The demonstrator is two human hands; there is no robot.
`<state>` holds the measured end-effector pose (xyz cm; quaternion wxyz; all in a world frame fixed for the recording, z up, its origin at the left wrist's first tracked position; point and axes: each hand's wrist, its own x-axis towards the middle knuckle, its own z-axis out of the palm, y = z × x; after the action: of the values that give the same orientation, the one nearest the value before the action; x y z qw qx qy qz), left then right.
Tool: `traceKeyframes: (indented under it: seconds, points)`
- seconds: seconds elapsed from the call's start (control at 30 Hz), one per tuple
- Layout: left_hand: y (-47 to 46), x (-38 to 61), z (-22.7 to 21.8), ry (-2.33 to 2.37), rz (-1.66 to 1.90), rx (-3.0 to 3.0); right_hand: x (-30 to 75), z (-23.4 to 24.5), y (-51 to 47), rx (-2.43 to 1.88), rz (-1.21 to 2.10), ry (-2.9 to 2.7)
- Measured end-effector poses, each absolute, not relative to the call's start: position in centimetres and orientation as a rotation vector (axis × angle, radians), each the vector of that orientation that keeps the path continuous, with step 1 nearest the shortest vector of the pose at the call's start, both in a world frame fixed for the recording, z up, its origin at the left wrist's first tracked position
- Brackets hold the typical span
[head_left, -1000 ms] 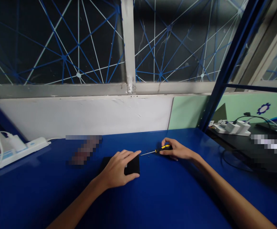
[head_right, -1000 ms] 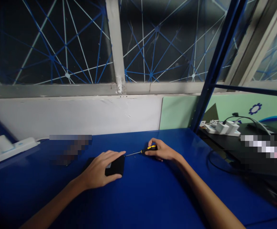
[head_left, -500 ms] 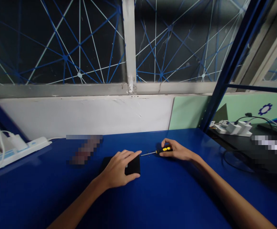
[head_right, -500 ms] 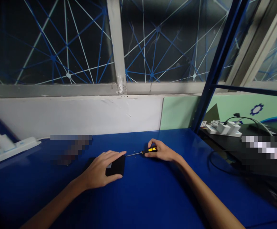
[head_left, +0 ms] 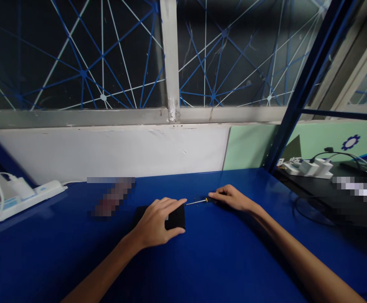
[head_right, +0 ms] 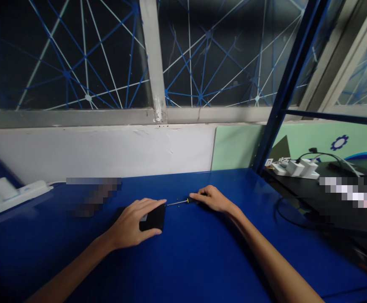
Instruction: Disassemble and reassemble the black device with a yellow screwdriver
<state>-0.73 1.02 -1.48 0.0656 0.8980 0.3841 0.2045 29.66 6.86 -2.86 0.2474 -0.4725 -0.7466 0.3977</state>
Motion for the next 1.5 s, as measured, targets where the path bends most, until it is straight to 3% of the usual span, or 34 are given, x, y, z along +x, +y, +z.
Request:
traceKeyframes:
  seconds: [1.0,1.5]
  points:
    - [0.6,-0.8,-1.0,1.219,0.496,2.656,32.1,-1.1,7.3,-1.275,0.874,-1.98]
    - [0.2,1.1,-1.1,1.247,0.896,2.553,27.7,0.5,4.5,-1.054,1.091,-1.943]
